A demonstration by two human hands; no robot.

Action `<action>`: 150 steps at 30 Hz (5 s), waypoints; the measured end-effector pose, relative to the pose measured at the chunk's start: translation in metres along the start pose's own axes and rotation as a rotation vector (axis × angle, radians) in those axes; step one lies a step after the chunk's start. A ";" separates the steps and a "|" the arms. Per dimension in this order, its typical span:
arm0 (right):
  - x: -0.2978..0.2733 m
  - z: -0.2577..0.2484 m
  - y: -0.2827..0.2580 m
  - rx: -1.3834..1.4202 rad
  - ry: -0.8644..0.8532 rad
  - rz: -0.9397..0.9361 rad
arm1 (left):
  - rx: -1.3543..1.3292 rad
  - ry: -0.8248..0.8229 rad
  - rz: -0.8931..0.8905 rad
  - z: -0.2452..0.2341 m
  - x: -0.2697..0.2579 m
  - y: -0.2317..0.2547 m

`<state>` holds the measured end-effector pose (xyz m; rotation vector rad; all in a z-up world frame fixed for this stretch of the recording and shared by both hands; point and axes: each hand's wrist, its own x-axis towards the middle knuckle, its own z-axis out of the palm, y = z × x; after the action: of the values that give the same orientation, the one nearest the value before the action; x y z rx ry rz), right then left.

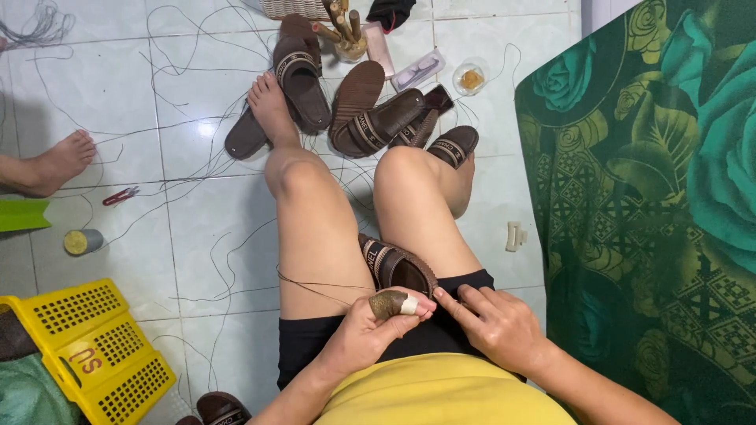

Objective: Hand-stitching the straps of sandals to the soles using a needle and thread.

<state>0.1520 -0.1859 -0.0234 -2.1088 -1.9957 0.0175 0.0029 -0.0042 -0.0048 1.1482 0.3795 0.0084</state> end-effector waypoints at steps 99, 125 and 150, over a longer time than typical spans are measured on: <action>0.037 -0.012 0.018 1.625 -0.596 1.080 | -0.566 0.144 -0.068 -0.046 0.083 0.005; 0.012 -0.021 0.025 0.211 -0.398 0.071 | 1.013 0.245 0.506 -0.027 0.012 0.008; 0.018 -0.006 0.018 0.151 -0.193 -0.047 | 0.945 0.224 0.605 -0.005 0.023 -0.028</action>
<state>0.1721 -0.1694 -0.0176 -2.0312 -2.0763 0.3650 0.0176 -0.0072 -0.0383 2.1758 0.2107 0.5391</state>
